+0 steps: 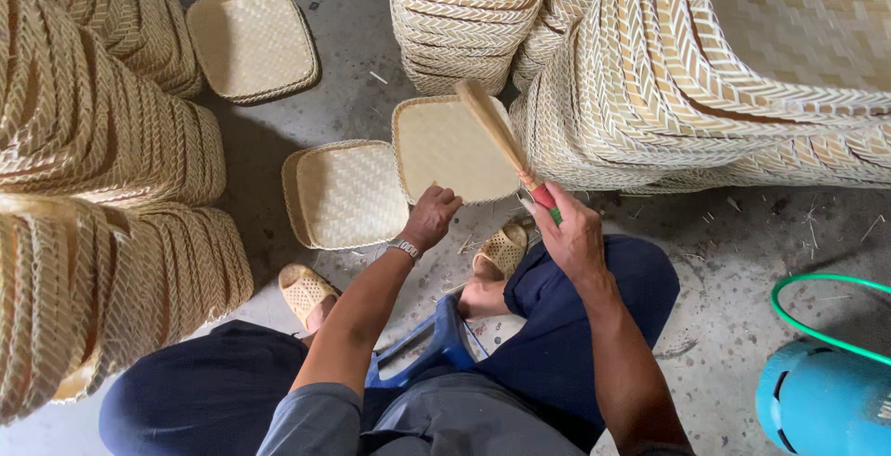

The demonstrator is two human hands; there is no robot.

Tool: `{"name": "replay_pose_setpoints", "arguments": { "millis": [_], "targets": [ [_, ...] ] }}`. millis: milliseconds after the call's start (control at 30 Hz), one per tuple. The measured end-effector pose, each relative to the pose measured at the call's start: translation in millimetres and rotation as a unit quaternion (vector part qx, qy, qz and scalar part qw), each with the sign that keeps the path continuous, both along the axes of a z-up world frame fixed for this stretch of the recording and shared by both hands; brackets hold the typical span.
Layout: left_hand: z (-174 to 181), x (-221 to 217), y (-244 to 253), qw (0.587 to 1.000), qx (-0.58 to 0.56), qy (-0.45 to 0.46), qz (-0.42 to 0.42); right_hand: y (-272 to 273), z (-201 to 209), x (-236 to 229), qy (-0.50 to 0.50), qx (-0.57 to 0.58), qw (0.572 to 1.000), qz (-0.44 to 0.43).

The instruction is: The person brushes the interior and exterior of woven baskets using a small whisk broom, handling each basket one at a time from several stacks on the floor.

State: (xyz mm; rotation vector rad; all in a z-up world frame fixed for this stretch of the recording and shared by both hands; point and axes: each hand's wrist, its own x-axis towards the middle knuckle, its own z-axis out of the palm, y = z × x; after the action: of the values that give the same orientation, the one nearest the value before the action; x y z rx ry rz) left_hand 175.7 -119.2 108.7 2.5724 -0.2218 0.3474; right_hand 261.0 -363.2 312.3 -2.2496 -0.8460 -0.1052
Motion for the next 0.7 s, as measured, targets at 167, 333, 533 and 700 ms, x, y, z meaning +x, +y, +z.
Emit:
{"name": "replay_pose_setpoints", "arguments": {
  "millis": [167, 333, 533, 700],
  "targets": [
    [-40, 18, 2, 0.998, -0.017, 0.043, -0.03, 16, 17, -3, 0.04, -0.011, 0.999, 0.009],
    [-72, 33, 1, 0.997, -0.02, 0.072, -0.035, 29, 20, -4, 0.039, -0.016, 0.999, 0.014],
    [-103, 46, 6, 0.999, 0.005, 0.023, -0.022, 37, 19, -1, 0.086, -0.068, 0.994, 0.014],
    [-136, 46, 9, 0.998, -0.033, 0.058, -0.017, 42, 14, 3, 0.107, -0.074, 0.991, 0.013]
  ]
}}
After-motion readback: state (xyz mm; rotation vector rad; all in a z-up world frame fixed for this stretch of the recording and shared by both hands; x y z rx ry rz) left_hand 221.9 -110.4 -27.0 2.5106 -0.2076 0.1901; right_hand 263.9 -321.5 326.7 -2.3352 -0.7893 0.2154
